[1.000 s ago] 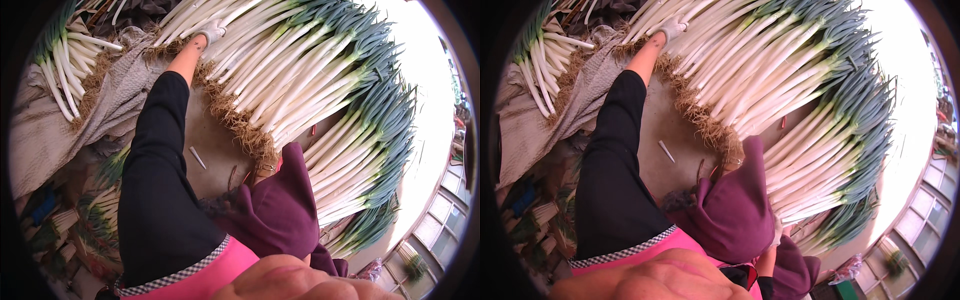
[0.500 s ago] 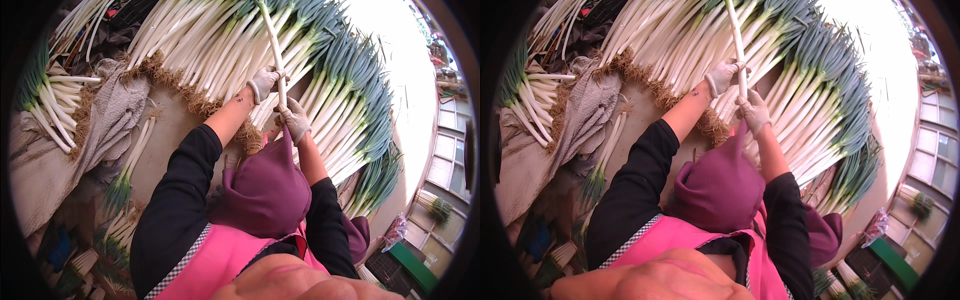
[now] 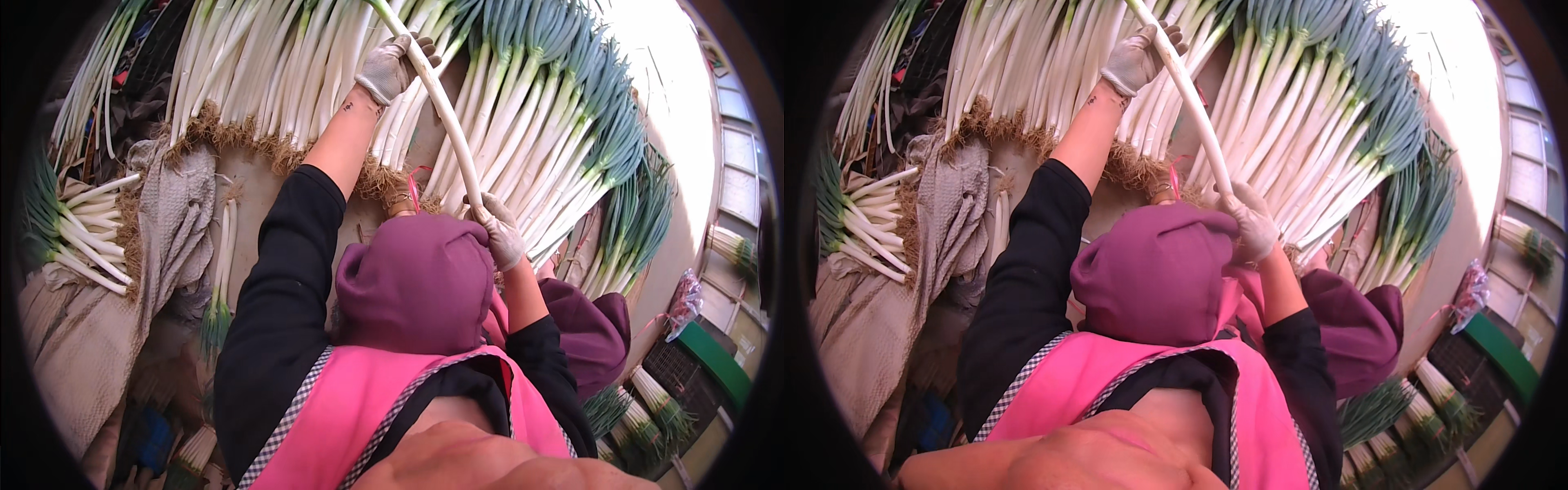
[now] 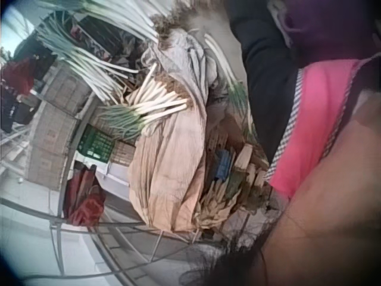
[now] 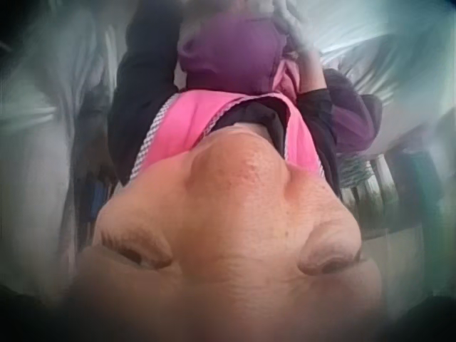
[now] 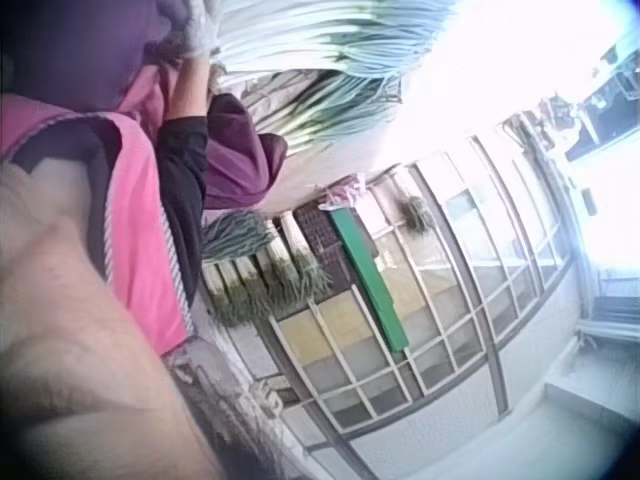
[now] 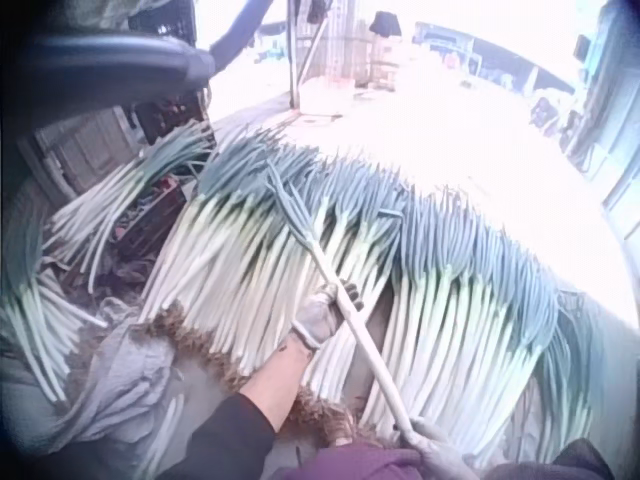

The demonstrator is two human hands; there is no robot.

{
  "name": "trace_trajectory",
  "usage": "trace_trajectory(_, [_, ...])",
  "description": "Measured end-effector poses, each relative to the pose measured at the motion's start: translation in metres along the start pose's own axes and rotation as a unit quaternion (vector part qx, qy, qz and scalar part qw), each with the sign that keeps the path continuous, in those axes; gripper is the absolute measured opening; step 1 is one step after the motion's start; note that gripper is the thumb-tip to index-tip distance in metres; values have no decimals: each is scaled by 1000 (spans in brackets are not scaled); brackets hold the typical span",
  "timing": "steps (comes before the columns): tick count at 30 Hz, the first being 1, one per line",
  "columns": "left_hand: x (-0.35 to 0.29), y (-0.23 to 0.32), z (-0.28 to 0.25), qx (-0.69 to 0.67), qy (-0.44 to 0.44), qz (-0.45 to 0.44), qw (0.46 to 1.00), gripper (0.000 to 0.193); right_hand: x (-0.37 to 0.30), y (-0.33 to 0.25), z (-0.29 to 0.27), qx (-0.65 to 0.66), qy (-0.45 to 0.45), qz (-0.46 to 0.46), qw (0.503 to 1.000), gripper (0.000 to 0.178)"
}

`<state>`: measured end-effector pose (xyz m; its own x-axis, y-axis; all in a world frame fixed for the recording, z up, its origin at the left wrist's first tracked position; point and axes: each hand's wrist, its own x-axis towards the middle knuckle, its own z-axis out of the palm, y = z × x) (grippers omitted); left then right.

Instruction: The person sits cross-legged on the floor and repeatedly gathers bunches of green onions, aligns them, and ties them with red rubber bands. The person places the tied bundles to the side and continues the process with the remaining onions.

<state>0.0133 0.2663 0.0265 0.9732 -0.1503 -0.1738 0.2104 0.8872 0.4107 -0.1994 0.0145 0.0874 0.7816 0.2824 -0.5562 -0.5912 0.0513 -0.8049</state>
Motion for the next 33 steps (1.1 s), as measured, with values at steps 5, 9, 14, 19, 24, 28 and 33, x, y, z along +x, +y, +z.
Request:
trace_trajectory(5, [-17, -6, 72, 347, 106, 80, 929, 30, -24, 7, 2, -107, 110, -56, 987, 37])
trace_trajectory(9, [-35, -13, 131, 413, -46, 62, 908, 34, -65, 6, -2, -4, 124, -65, 990, 35])
trace_trajectory(14, [-107, -44, 252, 527, -248, 76, 810, 41, -143, 9, -16, -32, 247, -126, 960, 33])
trace_trajectory(19, [-201, -96, 360, 542, -422, 90, 721, 51, -263, -5, -55, 68, 315, -222, 920, 24])
trace_trajectory(24, [-225, -141, 348, 566, -432, -21, 702, 46, -381, -19, -141, 104, 413, -291, 857, 23])
trace_trajectory(28, [-219, -164, 315, 593, -367, -120, 707, 46, -421, 20, -241, 44, 512, -246, 822, 22])
trace_trajectory(33, [-203, -144, 277, 633, -290, -137, 705, 45, -399, 117, -363, -27, 535, -78, 841, 38])
